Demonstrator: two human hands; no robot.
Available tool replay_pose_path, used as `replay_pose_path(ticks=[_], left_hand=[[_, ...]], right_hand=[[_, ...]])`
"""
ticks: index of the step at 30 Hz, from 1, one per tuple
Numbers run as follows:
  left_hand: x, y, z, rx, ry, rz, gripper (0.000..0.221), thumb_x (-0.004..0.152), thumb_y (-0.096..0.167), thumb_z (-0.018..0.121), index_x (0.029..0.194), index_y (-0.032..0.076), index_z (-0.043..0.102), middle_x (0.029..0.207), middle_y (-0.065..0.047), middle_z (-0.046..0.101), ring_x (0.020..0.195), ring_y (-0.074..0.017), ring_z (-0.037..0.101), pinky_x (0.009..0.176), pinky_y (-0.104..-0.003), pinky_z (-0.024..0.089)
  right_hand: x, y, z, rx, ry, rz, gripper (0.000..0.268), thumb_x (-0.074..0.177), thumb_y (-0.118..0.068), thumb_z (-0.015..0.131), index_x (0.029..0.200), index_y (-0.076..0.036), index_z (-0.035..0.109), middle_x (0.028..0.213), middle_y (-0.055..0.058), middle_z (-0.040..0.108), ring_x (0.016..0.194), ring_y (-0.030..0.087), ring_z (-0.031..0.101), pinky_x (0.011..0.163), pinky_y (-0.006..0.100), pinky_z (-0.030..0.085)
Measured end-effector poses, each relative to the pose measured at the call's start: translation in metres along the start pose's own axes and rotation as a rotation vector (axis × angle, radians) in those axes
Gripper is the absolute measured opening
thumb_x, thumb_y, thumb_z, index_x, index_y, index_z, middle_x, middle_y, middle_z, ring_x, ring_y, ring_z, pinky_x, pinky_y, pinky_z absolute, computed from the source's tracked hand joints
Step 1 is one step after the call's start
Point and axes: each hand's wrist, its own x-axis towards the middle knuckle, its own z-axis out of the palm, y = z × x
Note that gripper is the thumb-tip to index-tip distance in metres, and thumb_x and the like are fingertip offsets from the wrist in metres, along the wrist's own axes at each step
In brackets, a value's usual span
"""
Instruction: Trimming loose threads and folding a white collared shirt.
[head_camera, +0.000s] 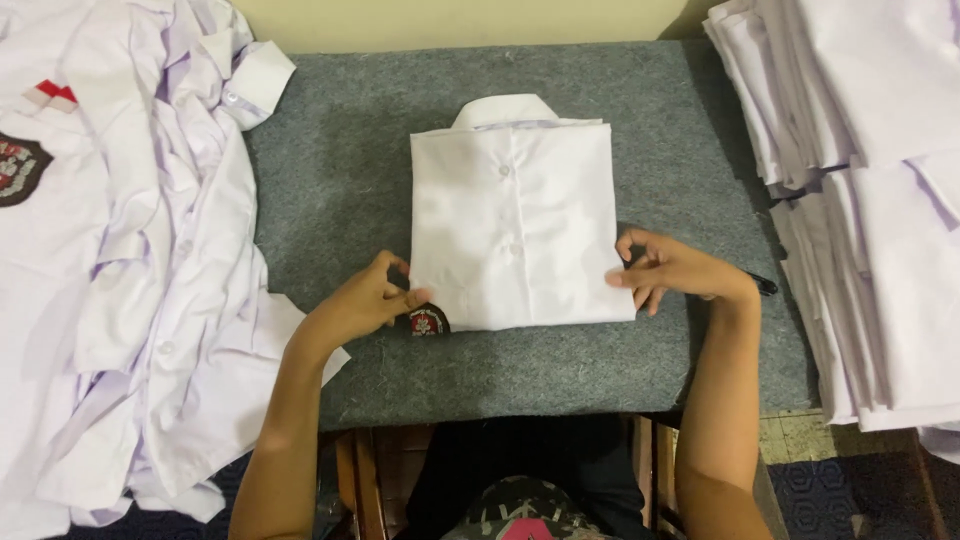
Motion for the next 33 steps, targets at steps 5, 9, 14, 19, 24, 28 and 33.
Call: replay_pose_path(ticks=[5, 9, 14, 19, 24, 28, 33], left_hand=[[-0.011, 0.004, 0.002, 0.155, 0.295, 0.135, 0.056, 0.106, 0.054, 0.043, 0.138, 0.010, 0.032, 0.115, -0.023, 0.071, 0.103, -0.0405, 0.072, 0.083, -0.052, 0.057], [0.022, 0.019, 0.031, 0.204, 0.591, 0.498, 0.056, 0.110, 0.046, 0.039, 0.135, -0.005, 0.044, 0.112, -0.024, 0.055, 0.107, -0.0375, 0.062, 0.090, -0.045, 0.055], [0.083, 0.037, 0.077, 0.589, 0.594, 0.660, 0.057, 0.108, 0.035, 0.043, 0.155, 0.004, 0.039, 0.155, -0.029, 0.036, 0.145, -0.0475, 0.036, 0.110, -0.074, 0.029], [0.129, 0.052, 0.073, 0.674, 0.503, 0.514, 0.062, 0.111, 0.040, 0.030, 0.164, 0.008, 0.022, 0.167, -0.028, 0.017, 0.155, -0.0420, 0.018, 0.118, -0.071, 0.014], [0.152, 0.045, 0.071, 0.694, 0.502, 0.463, 0.062, 0.111, 0.043, 0.024, 0.167, 0.017, 0.015, 0.171, -0.023, 0.010, 0.159, -0.0364, 0.010, 0.120, -0.068, 0.008], [0.158, 0.037, 0.078, 0.644, 0.603, 0.544, 0.059, 0.111, 0.039, 0.029, 0.166, 0.020, 0.021, 0.171, -0.020, 0.016, 0.158, -0.0341, 0.017, 0.120, -0.066, 0.009], [0.186, 0.019, 0.064, 0.685, 0.796, 0.672, 0.054, 0.107, 0.042, 0.042, 0.159, 0.027, 0.040, 0.159, -0.013, 0.043, 0.145, -0.0318, 0.045, 0.108, -0.064, 0.037]], right_hand=[[0.035, 0.028, -0.029, 0.027, 0.425, -0.353, 0.025, 0.111, -0.022, 0.052, 0.128, -0.004, 0.046, 0.063, 0.025, 0.065, 0.052, 0.035, 0.070, 0.045, 0.041, 0.058], [0.049, -0.002, -0.005, -0.189, 0.750, -0.534, 0.014, 0.115, -0.013, 0.047, 0.128, -0.007, 0.046, 0.091, 0.017, 0.068, 0.084, 0.029, 0.071, 0.063, 0.038, 0.059], [0.084, -0.045, 0.040, -0.931, 0.760, -1.093, 0.014, 0.105, -0.017, 0.057, 0.116, -0.010, 0.061, 0.123, 0.012, 0.066, 0.121, 0.033, 0.061, 0.096, 0.044, 0.049], [0.101, -0.060, 0.060, -1.101, 0.546, -0.534, 0.058, 0.113, -0.047, 0.024, 0.159, -0.013, 0.034, 0.168, 0.009, 0.024, 0.157, 0.026, 0.016, 0.123, 0.059, 0.011], [0.126, -0.053, 0.048, -1.074, 0.472, -0.387, 0.067, 0.111, -0.058, 0.014, 0.166, -0.020, 0.019, 0.173, 0.003, 0.011, 0.159, 0.020, 0.008, 0.126, 0.054, -0.001], [0.130, -0.046, 0.047, -1.022, 0.477, -0.390, 0.067, 0.111, -0.058, 0.015, 0.166, -0.019, 0.020, 0.173, 0.004, 0.013, 0.159, 0.019, 0.009, 0.126, 0.053, -0.003], [0.128, -0.050, 0.047, -1.032, 0.471, -0.404, 0.067, 0.111, -0.058, 0.014, 0.166, -0.020, 0.021, 0.173, 0.003, 0.013, 0.159, 0.019, 0.010, 0.126, 0.054, -0.002]])
